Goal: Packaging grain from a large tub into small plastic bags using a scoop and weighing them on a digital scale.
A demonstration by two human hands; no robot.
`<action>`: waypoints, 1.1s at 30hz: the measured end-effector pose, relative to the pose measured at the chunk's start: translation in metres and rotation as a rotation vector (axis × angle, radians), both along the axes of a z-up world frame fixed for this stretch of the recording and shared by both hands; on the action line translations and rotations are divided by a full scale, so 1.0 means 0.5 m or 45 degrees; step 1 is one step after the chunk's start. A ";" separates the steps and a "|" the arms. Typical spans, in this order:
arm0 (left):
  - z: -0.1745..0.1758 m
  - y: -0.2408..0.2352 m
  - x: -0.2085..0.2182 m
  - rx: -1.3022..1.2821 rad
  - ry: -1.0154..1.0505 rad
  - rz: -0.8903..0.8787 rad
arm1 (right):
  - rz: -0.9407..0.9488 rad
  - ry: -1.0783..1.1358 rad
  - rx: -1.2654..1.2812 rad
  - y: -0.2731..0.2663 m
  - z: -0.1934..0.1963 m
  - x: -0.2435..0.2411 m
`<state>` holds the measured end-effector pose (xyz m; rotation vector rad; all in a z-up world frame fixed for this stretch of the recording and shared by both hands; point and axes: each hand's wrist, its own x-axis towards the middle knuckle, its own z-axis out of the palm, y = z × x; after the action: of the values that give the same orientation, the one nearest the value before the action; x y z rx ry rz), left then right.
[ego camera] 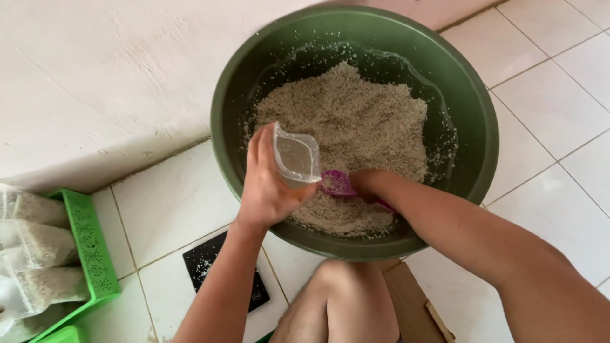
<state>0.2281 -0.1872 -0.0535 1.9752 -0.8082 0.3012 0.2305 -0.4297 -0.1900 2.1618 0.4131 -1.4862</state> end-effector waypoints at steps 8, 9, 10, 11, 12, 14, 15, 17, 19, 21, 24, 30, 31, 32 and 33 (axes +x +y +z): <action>0.010 -0.001 0.000 -0.092 0.018 0.064 | -0.590 -0.476 0.351 -0.084 0.019 0.027; 0.019 0.000 -0.003 -0.139 0.046 0.048 | -0.623 -0.626 0.381 -0.098 0.017 0.035; 0.016 -0.002 -0.004 -0.135 0.047 0.043 | -0.630 -0.625 0.383 -0.090 0.053 0.030; 0.013 -0.004 -0.005 -0.204 0.090 0.066 | -0.708 -0.796 0.462 -0.082 0.088 0.025; 0.011 -0.006 -0.007 -0.275 0.134 0.094 | -0.781 -0.966 0.539 -0.074 0.125 0.021; 0.009 -0.003 -0.008 -0.313 0.128 0.078 | -0.664 -1.123 0.647 -0.070 0.121 0.024; 0.009 -0.002 -0.009 -0.355 0.119 0.062 | -0.540 -1.282 0.751 -0.067 0.120 0.026; 0.008 -0.007 -0.009 -0.347 0.074 0.087 | -0.368 -1.296 0.697 -0.047 0.099 0.027; 0.004 -0.011 -0.009 -0.341 0.031 0.112 | -0.196 -1.302 0.639 -0.027 0.074 0.022; -0.001 -0.012 -0.009 -0.387 0.037 0.135 | -0.243 -1.029 0.613 -0.004 0.044 0.013; -0.007 -0.013 -0.009 -0.370 0.051 0.173 | -0.360 -0.882 0.700 0.018 0.082 -0.007; 0.001 -0.001 0.002 -0.271 -0.002 0.177 | -0.638 -0.444 0.905 0.012 0.209 -0.015; -0.001 0.000 0.003 -0.270 -0.001 0.177 | -0.639 -0.443 0.906 0.003 0.213 -0.012; -0.004 0.000 0.003 -0.258 -0.002 0.187 | -0.667 -0.472 0.905 -0.007 0.218 -0.007; -0.005 0.001 0.004 -0.246 -0.003 0.196 | -0.696 -0.501 0.905 -0.016 0.223 -0.002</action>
<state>0.2300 -0.1866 -0.0562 1.8576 -0.6051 0.4552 0.2294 -0.4377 -0.0785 3.2616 0.2330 -1.2090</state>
